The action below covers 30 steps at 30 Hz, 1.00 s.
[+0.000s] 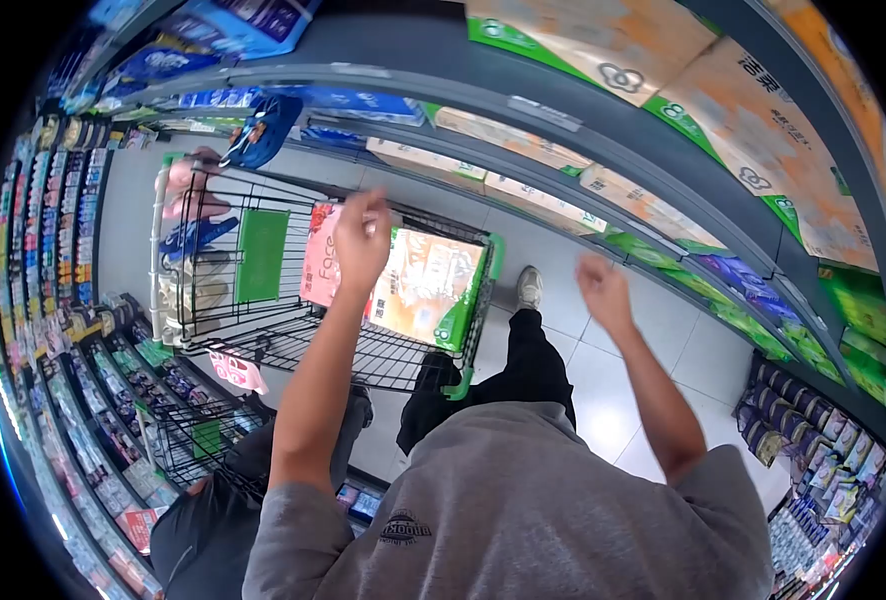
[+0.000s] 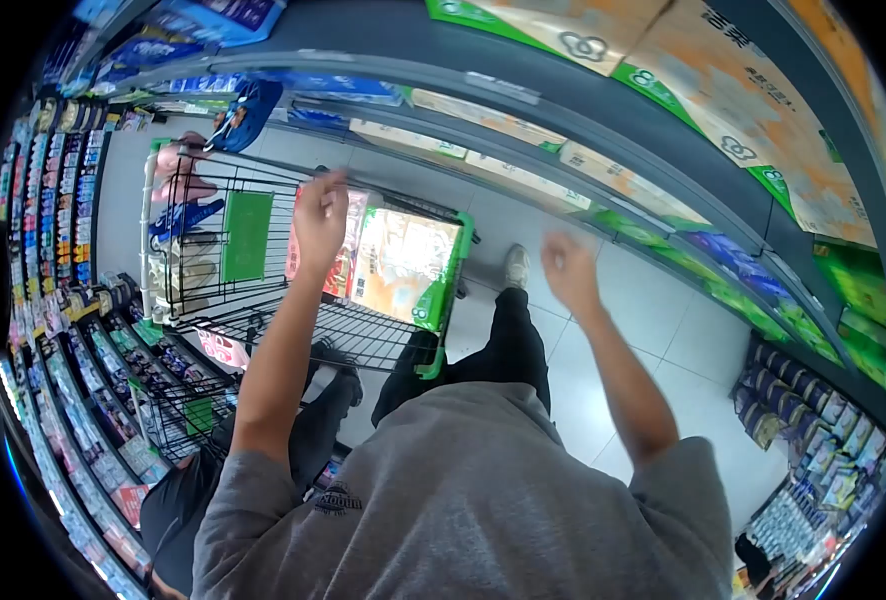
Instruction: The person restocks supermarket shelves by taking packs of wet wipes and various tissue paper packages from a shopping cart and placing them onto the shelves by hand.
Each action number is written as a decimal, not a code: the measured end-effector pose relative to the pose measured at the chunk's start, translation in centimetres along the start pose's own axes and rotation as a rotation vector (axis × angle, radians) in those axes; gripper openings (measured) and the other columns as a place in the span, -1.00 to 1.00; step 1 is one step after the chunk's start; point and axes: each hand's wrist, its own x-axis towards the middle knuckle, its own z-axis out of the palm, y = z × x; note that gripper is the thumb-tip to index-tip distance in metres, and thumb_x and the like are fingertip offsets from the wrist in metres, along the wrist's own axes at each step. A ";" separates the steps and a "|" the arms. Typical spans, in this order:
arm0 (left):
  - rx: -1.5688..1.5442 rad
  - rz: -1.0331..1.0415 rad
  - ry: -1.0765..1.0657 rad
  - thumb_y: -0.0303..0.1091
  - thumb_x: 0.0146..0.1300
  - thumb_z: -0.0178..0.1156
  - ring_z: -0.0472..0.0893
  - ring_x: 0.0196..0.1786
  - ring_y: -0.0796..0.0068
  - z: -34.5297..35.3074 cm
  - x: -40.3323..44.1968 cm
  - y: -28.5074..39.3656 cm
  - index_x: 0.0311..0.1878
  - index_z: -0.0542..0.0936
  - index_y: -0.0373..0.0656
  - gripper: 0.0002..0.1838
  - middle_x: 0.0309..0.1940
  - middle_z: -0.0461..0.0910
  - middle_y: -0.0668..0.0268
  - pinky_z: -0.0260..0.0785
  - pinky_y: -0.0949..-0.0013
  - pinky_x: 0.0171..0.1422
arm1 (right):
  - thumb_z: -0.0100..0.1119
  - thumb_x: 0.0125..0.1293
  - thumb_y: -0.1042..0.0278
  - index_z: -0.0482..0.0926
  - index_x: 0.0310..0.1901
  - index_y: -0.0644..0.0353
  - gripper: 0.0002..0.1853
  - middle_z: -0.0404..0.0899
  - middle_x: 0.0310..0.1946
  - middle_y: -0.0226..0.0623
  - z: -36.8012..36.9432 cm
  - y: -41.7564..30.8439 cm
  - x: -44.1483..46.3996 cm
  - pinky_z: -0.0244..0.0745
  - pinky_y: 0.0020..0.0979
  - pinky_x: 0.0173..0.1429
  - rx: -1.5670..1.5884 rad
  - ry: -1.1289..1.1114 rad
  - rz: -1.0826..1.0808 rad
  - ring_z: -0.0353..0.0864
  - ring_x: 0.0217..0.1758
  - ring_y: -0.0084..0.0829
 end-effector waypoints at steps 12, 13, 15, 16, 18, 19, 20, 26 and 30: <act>0.728 -0.111 -0.368 -0.13 0.20 0.14 0.61 -0.12 0.21 -20.7 -23.7 -22.4 -0.23 0.68 -0.08 -0.73 -0.30 0.67 0.24 0.17 0.02 0.28 | 0.25 0.09 0.17 0.53 0.01 0.28 -0.52 0.61 -0.20 0.09 21.8 -2.8 -18.5 0.50 -0.13 0.02 -0.292 -0.313 0.517 0.59 -0.08 0.07; 0.742 -0.055 -0.354 -0.13 0.22 0.12 0.61 -0.14 0.22 -20.5 -23.7 -22.0 -0.29 0.69 -0.07 -0.74 -0.34 0.68 0.26 0.16 0.03 0.29 | 0.25 0.09 0.17 0.53 0.01 0.28 -0.52 0.61 -0.20 0.09 22.2 -2.4 -17.8 0.50 -0.13 0.02 -0.292 -0.297 0.510 0.59 -0.08 0.07; 0.719 -0.028 -0.282 -0.16 0.20 0.13 0.61 -0.20 0.24 -19.8 -23.6 -21.6 -0.39 0.69 -0.07 -0.75 -0.37 0.68 0.27 0.16 0.02 0.28 | 0.24 0.08 0.11 0.58 -0.11 0.33 -0.55 0.60 -0.20 0.12 21.3 -2.4 -16.1 0.47 -0.10 0.05 -0.386 -0.528 0.486 0.58 -0.03 0.07; 0.762 -0.070 -0.237 -0.18 0.18 0.14 0.61 -0.24 0.24 -19.3 -23.6 -21.5 -0.42 0.68 -0.07 -0.77 -0.41 0.68 0.28 0.15 0.02 0.29 | 0.21 0.10 0.08 0.61 -0.19 0.33 -0.58 0.59 -0.17 0.14 20.6 -3.0 -15.6 0.47 -0.10 0.06 -0.469 -0.576 0.477 0.58 -0.03 0.06; 0.794 -0.082 -0.135 -0.26 0.11 0.15 0.62 -0.32 0.23 -18.5 -23.7 -22.0 -0.48 0.66 -0.05 -0.83 -0.50 0.66 0.29 0.13 0.02 0.30 | 0.18 0.13 0.12 0.58 -0.19 0.32 -0.61 0.59 -0.18 0.14 19.9 -3.8 -15.2 0.47 -0.08 0.06 -0.554 -0.500 0.420 0.57 -0.03 0.06; 0.785 -0.081 -0.137 -0.26 0.11 0.15 0.62 -0.32 0.23 -18.3 -23.7 -22.2 -0.48 0.66 -0.05 -0.83 -0.50 0.66 0.29 0.13 0.02 0.30 | 0.16 0.14 0.15 0.57 -0.18 0.31 -0.63 0.59 -0.17 0.14 20.0 -3.5 -15.1 0.47 -0.08 0.06 -0.563 -0.420 0.383 0.57 -0.03 0.06; 0.780 -0.108 -0.117 -0.26 0.10 0.15 0.62 -0.33 0.23 -18.2 -23.6 -22.0 -0.49 0.66 -0.05 -0.84 -0.49 0.67 0.29 0.13 0.02 0.30 | 0.16 0.14 0.15 0.57 -0.18 0.31 -0.63 0.59 -0.17 0.14 19.9 -3.7 -14.7 0.47 -0.08 0.06 -0.566 -0.418 0.387 0.57 -0.03 0.06; 0.812 -0.275 -0.292 -0.26 0.07 0.17 0.65 -0.24 0.26 -17.7 -22.7 -21.8 -0.38 0.70 0.00 -0.86 -0.44 0.69 0.31 0.13 0.08 0.30 | 0.17 0.12 0.34 0.50 0.01 0.23 -0.61 0.52 -0.04 0.07 20.8 -7.0 -16.0 0.49 -0.13 0.06 -0.493 -0.002 0.382 0.54 -0.01 0.03; 0.501 -0.493 -0.415 -0.27 0.05 0.16 0.65 -0.19 0.17 -15.0 -21.0 -21.3 -0.23 0.68 -0.06 -0.77 -0.31 0.70 0.25 0.35 0.14 0.09 | 0.19 0.06 0.39 0.49 0.02 0.23 -0.58 0.46 0.04 0.02 21.7 -6.7 -15.9 0.45 -0.17 0.15 -0.521 0.133 0.052 0.44 0.12 -0.02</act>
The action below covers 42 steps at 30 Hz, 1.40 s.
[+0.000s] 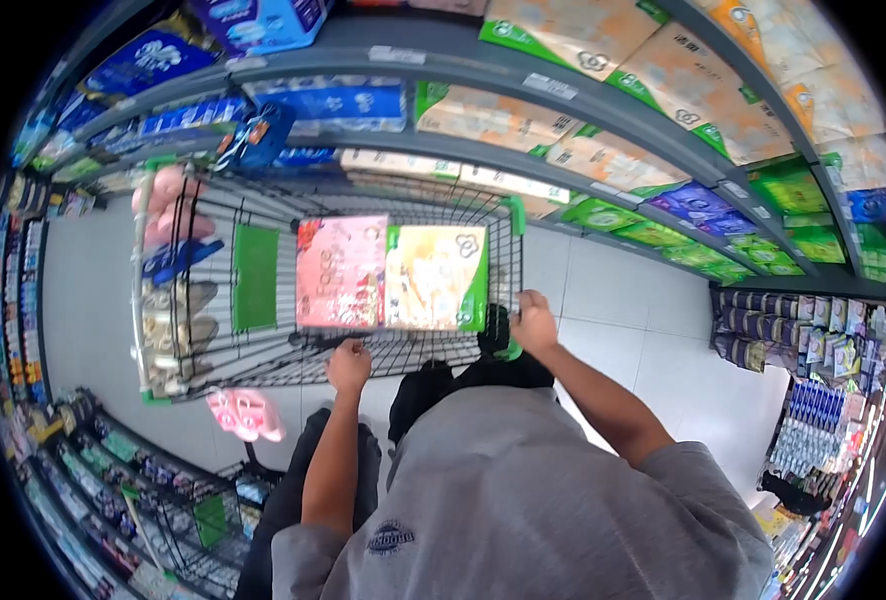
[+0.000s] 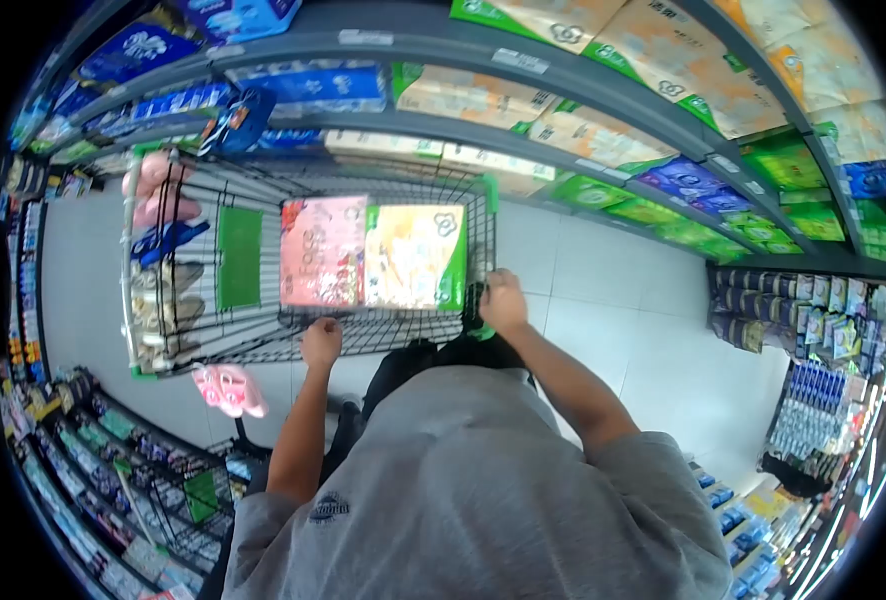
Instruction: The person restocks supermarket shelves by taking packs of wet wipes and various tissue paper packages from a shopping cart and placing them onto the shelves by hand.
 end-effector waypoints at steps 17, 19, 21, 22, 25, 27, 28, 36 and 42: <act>-1.145 -0.733 -0.396 -0.41 0.08 0.20 0.52 -0.29 0.45 19.0 4.5 2.6 -0.17 0.56 -0.14 -0.79 -0.33 0.49 0.27 0.36 0.36 -0.33 | 0.31 -0.02 0.18 0.22 0.26 0.41 -0.17 0.12 0.33 0.13 8.5 -3.6 22.4 0.13 -0.17 0.43 -0.085 -0.511 -0.187 0.14 0.40 0.01; -1.297 -1.147 -0.246 -0.27 0.18 0.08 0.44 -0.34 0.34 20.4 5.4 3.4 -0.06 0.49 -0.15 -0.72 -0.37 0.41 0.25 0.31 0.22 -0.18 | 0.31 -0.03 0.18 0.21 0.27 0.40 -0.16 0.18 0.30 0.12 10.9 -3.9 25.0 0.11 -0.18 0.43 -0.073 -0.619 -0.125 0.18 0.37 0.02; -1.322 -1.284 -0.247 -0.31 0.08 0.15 0.49 -0.17 0.21 22.7 6.2 3.4 -0.07 0.46 -0.17 -0.68 -0.13 0.45 0.13 0.32 0.07 -0.03 | 0.31 -0.06 0.16 0.23 0.27 0.37 -0.16 0.29 0.23 0.10 13.7 -3.6 26.4 0.11 -0.15 0.42 -0.165 -0.735 -0.095 0.22 0.35 0.01; -1.477 -1.246 -0.354 -0.31 0.09 0.13 0.48 -0.20 0.21 23.7 6.3 3.3 -0.11 0.46 -0.16 -0.71 -0.16 0.44 0.14 0.30 0.05 0.00 | 0.28 -0.07 0.13 0.26 0.25 0.34 -0.17 0.37 0.18 0.09 15.2 -3.2 26.2 0.08 -0.12 0.44 -0.176 -0.629 -0.172 0.22 0.36 -0.01; -1.697 -1.218 -0.448 -0.35 0.07 0.07 0.48 -0.23 0.16 25.7 6.5 3.8 -0.14 0.46 -0.19 -0.73 -0.26 0.45 0.14 0.32 0.01 0.00 | 0.26 -0.06 0.09 0.27 0.27 0.31 -0.17 0.35 0.21 0.08 15.8 -4.8 27.1 -0.02 -0.11 0.49 -0.352 -0.777 -0.170 0.19 0.39 -0.02; -1.824 -1.143 -0.408 -0.40 0.03 0.03 0.49 -0.24 0.14 25.6 6.4 4.2 -0.22 0.47 -0.22 -0.78 -0.32 0.47 0.14 0.36 0.02 -0.05 | 0.23 -0.03 0.05 0.24 0.29 0.36 -0.14 0.27 0.28 0.10 15.9 -5.9 28.0 -0.14 0.02 0.51 -0.362 -0.928 -0.093 0.01 0.47 0.07; -1.971 -1.151 -0.355 -0.46 -0.04 0.00 0.47 -0.31 0.17 26.1 6.5 4.1 -0.34 0.49 -0.23 -0.84 -0.38 0.45 0.18 0.41 0.07 -0.09 | 0.22 -0.02 0.06 0.22 0.29 0.40 -0.14 0.22 0.31 0.12 15.6 -6.9 27.8 -0.17 0.11 0.49 -0.396 -0.901 -0.042 -0.10 0.49 0.13; -2.224 -0.884 -0.435 -0.48 -0.11 -0.08 0.42 0.20 -0.10 25.8 5.5 5.0 0.20 0.33 -0.32 -0.35 0.10 0.46 0.01 0.21 -0.18 0.32 | 0.22 -0.08 0.15 0.31 0.13 0.46 -0.25 0.37 0.11 0.18 18.7 -5.0 22.7 -0.13 0.14 0.45 -0.256 -0.539 -0.029 0.17 0.33 0.09; -2.200 -0.755 -0.547 -0.53 -0.17 -0.11 0.22 0.37 -0.12 21.7 3.4 6.5 0.37 0.15 -0.27 -0.17 0.30 0.26 -0.02 0.04 -0.23 0.42 | 0.23 -0.13 0.18 0.41 -0.02 0.36 -0.39 0.42 -0.07 0.09 13.7 -8.3 20.7 0.13 -0.05 0.25 -0.092 -0.274 -0.099 0.34 0.09 0.00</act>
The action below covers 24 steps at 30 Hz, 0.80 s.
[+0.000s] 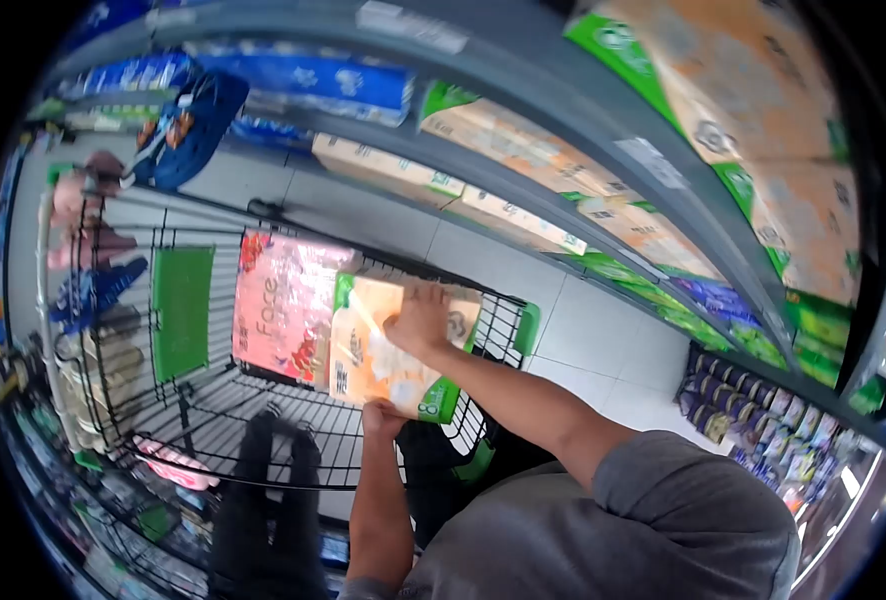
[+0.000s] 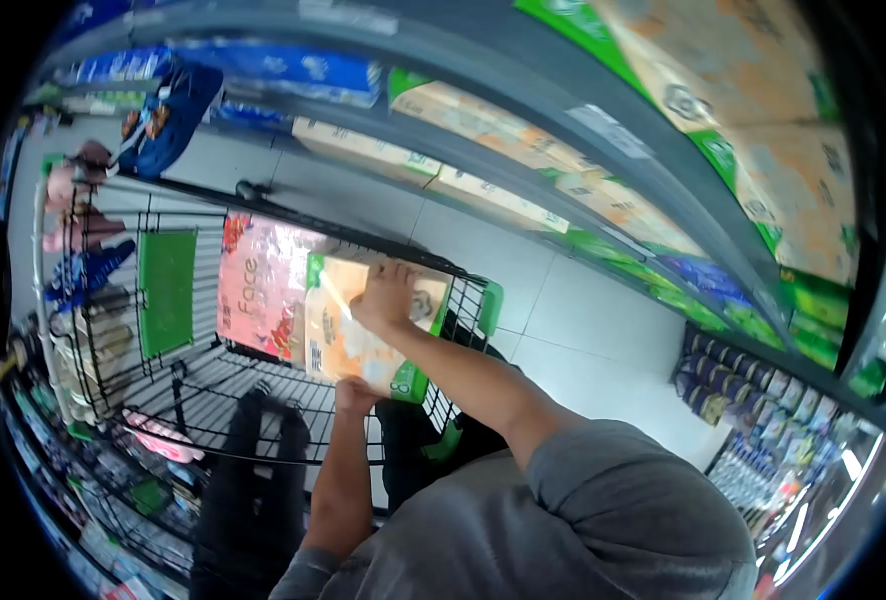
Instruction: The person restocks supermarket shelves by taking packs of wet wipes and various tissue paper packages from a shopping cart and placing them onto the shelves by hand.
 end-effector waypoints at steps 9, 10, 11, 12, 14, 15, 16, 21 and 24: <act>0.123 0.440 -0.056 -0.65 -0.39 0.00 0.28 0.36 0.12 2.1 -10.6 7.8 0.34 0.27 -0.07 -0.04 0.28 0.35 0.20 0.06 -0.16 0.43 | 0.19 -0.06 0.32 0.42 -0.04 0.43 -0.48 0.37 -0.15 0.09 -12.3 -10.5 -8.1 0.23 -0.07 0.16 0.409 0.264 -0.332 0.33 0.01 0.00; 0.162 0.507 -0.114 -0.65 -0.39 0.01 0.28 0.36 0.13 3.4 -12.7 9.2 0.34 0.27 -0.07 -0.04 0.28 0.34 0.21 0.06 -0.14 0.44 | 0.19 -0.06 0.33 0.43 -0.05 0.42 -0.50 0.37 -0.16 0.07 -14.4 -11.6 -9.4 0.25 -0.09 0.16 0.470 0.334 -0.360 0.34 0.00 -0.02; 0.198 0.578 -0.209 -0.65 -0.37 0.01 0.27 0.37 0.14 4.7 -14.4 10.9 0.34 0.27 -0.07 -0.05 0.29 0.34 0.22 0.06 -0.12 0.45 | 0.20 -0.05 0.34 0.43 -0.07 0.41 -0.52 0.37 -0.16 0.05 -16.5 -12.7 -10.6 0.27 -0.12 0.15 0.534 0.400 -0.392 0.36 -0.01 -0.03; 0.194 0.596 -0.231 -0.68 -0.38 0.01 0.29 0.34 0.13 6.9 -16.3 12.6 0.31 0.30 -0.10 -0.07 0.27 0.36 0.20 0.07 -0.08 0.45 | 0.20 -0.05 0.34 0.43 -0.07 0.41 -0.52 0.37 -0.16 0.05 -18.6 -13.5 -11.7 0.27 -0.12 0.15 0.543 0.441 -0.381 0.36 -0.01 -0.03; 0.268 0.643 -0.295 -0.69 -0.34 -0.01 0.29 0.34 0.13 12.3 -20.8 14.2 0.31 0.29 -0.17 -0.10 0.28 0.33 0.17 0.07 -0.03 0.47 | 0.24 -0.04 0.36 0.44 -0.07 0.37 -0.54 0.39 -0.13 0.00 -22.5 -14.3 -14.4 0.32 -0.14 0.13 0.688 0.526 -0.439 0.39 -0.01 -0.05; 0.342 0.677 -0.352 -0.67 -0.30 -0.02 0.27 0.36 0.13 15.0 -22.6 14.8 0.34 0.25 -0.20 -0.11 0.31 0.29 0.15 0.05 -0.01 0.48 | 0.24 -0.04 0.36 0.44 -0.07 0.37 -0.54 0.39 -0.13 0.00 -24.6 -14.3 -15.9 0.32 -0.14 0.13 0.693 0.558 -0.433 0.39 -0.01 -0.05; 0.313 0.686 -0.422 -0.67 -0.27 -0.03 0.27 0.35 0.12 16.7 -23.4 16.1 0.32 0.26 -0.27 -0.15 0.28 0.31 0.11 0.05 -0.01 0.48 | 0.27 -0.03 0.36 0.44 -0.06 0.34 -0.53 0.39 -0.07 0.00 -26.7 -13.9 -17.5 0.33 -0.17 0.15 0.766 0.608 -0.433 0.40 0.04 -0.05; 0.617 1.013 -0.772 -0.45 0.14 0.13 0.31 0.33 0.19 26.2 -25.8 15.6 0.26 0.32 -0.29 -0.43 0.25 0.35 0.10 0.08 0.06 0.48 | 0.37 0.02 0.38 0.42 0.06 0.33 -0.45 0.46 0.07 -0.05 -32.1 -6.7 -22.6 0.40 -0.32 0.20 1.015 0.815 -0.414 0.48 0.14 -0.19; 0.998 1.127 -0.611 -0.22 0.37 0.00 0.46 0.15 0.25 28.3 -21.6 14.3 0.28 0.28 -0.30 -0.50 0.16 0.40 0.10 0.36 0.21 0.24 | 0.33 0.06 0.44 0.35 0.17 0.33 -0.39 0.44 0.11 -0.06 -34.2 1.5 -23.9 0.36 -0.30 0.26 0.920 0.302 -0.215 0.41 0.23 -0.21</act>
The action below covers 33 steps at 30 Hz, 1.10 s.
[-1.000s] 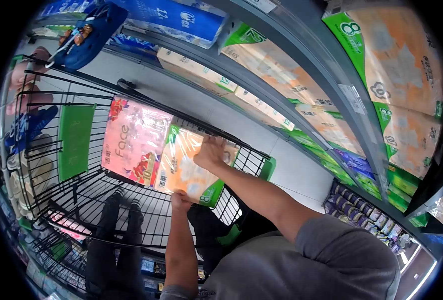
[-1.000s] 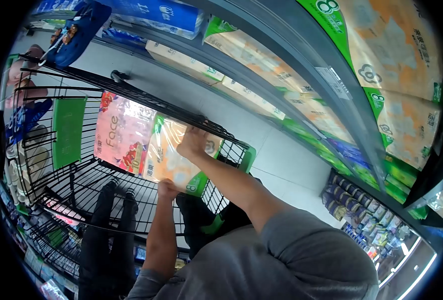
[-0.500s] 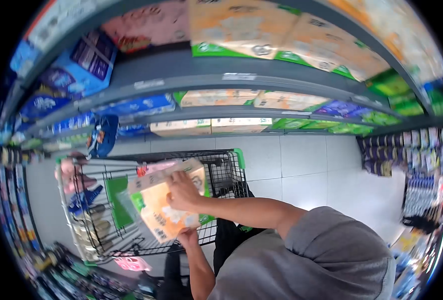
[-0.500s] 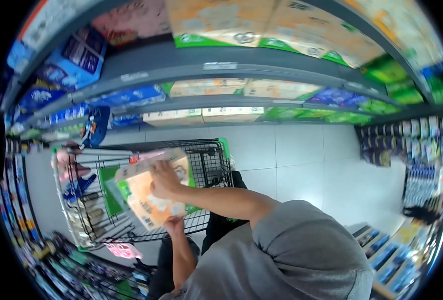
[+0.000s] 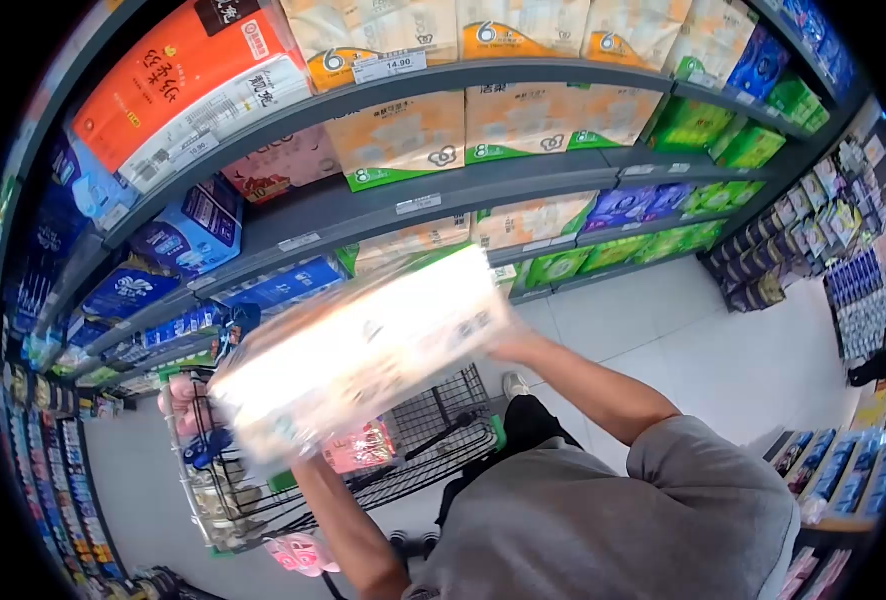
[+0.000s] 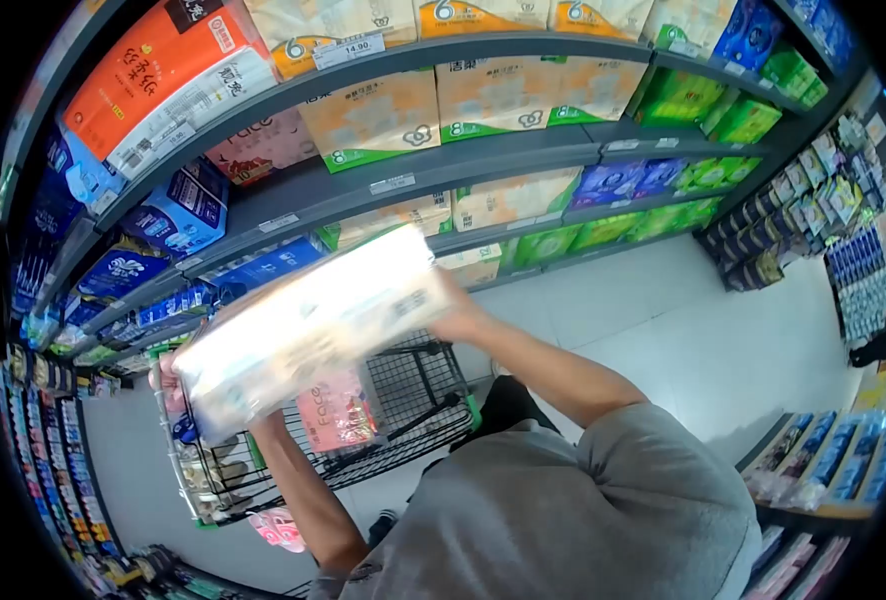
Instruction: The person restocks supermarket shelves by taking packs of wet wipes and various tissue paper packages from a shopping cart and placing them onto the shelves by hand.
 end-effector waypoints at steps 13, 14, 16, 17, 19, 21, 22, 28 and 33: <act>0.223 -0.053 -0.260 -0.38 0.32 0.09 0.50 0.08 0.39 34.1 -2.0 -3.8 0.28 0.27 -0.25 -0.52 0.10 0.45 0.18 0.41 0.31 0.15 | 0.06 0.29 0.42 0.27 0.25 0.28 -0.51 0.37 0.16 -0.13 -26.2 17.5 -4.7 0.34 -0.33 0.26 -0.166 0.469 0.199 0.37 0.22 -0.29; 0.187 -0.096 -0.316 -0.38 0.32 0.09 0.50 0.08 0.39 37.4 -2.1 -4.4 0.28 0.27 -0.25 -0.51 0.10 0.45 0.18 0.41 0.31 0.15 | 0.05 0.30 0.41 0.26 0.25 0.27 -0.52 0.37 0.16 -0.14 -30.0 18.3 -4.7 0.34 -0.33 0.26 -0.055 0.511 0.187 0.38 0.21 -0.30; 0.088 -0.185 -0.414 -0.39 0.32 0.10 0.50 0.08 0.40 43.8 -2.7 -5.3 0.29 0.27 -0.24 -0.51 0.10 0.45 0.18 0.40 0.32 0.17 | 0.04 0.32 0.38 0.26 0.25 0.25 -0.53 0.37 0.15 -0.16 -37.1 19.8 -4.9 0.35 -0.32 0.27 0.194 0.616 0.143 0.38 0.20 -0.31; 0.015 -0.244 -0.466 -0.39 0.31 0.10 0.50 0.08 0.40 47.0 -2.9 -5.2 0.29 0.27 -0.23 -0.50 0.10 0.45 0.19 0.39 0.32 0.17 | 0.03 0.33 0.37 0.26 0.25 0.24 -0.53 0.37 0.14 -0.17 -40.3 20.4 -5.2 0.35 -0.31 0.27 0.306 0.667 0.104 0.39 0.20 -0.31; -0.136 -0.389 -0.549 -0.39 0.31 0.11 0.50 0.09 0.40 53.1 -3.0 -5.2 0.29 0.26 -0.22 -0.50 0.10 0.45 0.19 0.38 0.33 0.19 | 0.02 0.36 0.35 0.26 0.25 0.22 -0.55 0.37 0.14 -0.18 -45.7 21.6 -5.5 0.36 -0.30 0.27 0.489 0.750 0.023 0.39 0.19 -0.32; -0.343 -0.603 -0.582 -0.40 0.31 0.12 0.50 0.09 0.41 58.2 -2.5 -5.5 0.30 0.26 -0.21 -0.49 0.11 0.45 0.19 0.37 0.33 0.20 | 0.01 0.38 0.32 0.25 0.25 0.21 -0.56 0.37 0.13 -0.20 -50.0 22.5 -5.6 0.36 -0.29 0.27 0.604 0.796 -0.042 0.40 0.18 -0.33; -0.448 -0.719 -0.570 -0.40 0.31 0.12 0.50 0.09 0.41 60.3 -2.2 -5.8 0.30 0.26 -0.21 -0.48 0.11 0.45 0.20 0.36 0.34 0.21 | 0.00 0.39 0.31 0.25 0.25 0.20 -0.56 0.37 0.12 -0.21 -51.8 22.9 -5.4 0.37 -0.28 0.27 0.631 0.813 -0.074 0.40 0.17 -0.34; 0.154 -0.275 -0.745 -0.49 0.12 0.29 0.44 0.13 0.45 68.4 -1.6 -6.8 0.31 0.23 -0.22 -0.32 0.10 0.46 0.22 0.29 0.37 0.24 | -0.02 0.41 0.19 0.12 0.35 0.18 -0.44 0.28 0.25 -0.25 -58.9 26.2 -3.7 0.27 -0.22 0.35 0.299 0.704 -0.084 0.32 0.29 -0.31; 0.414 -0.124 -0.702 -0.54 0.10 0.24 0.44 0.14 0.40 73.2 -0.7 -6.9 0.34 0.25 -0.19 -0.31 0.11 0.47 0.20 0.27 0.37 0.24 | 0.12 0.33 0.11 0.04 0.39 0.21 -0.28 0.15 0.37 -0.23 -60.5 24.5 0.3 0.09 -0.17 0.46 0.544 0.671 -0.192 0.14 0.43 -0.25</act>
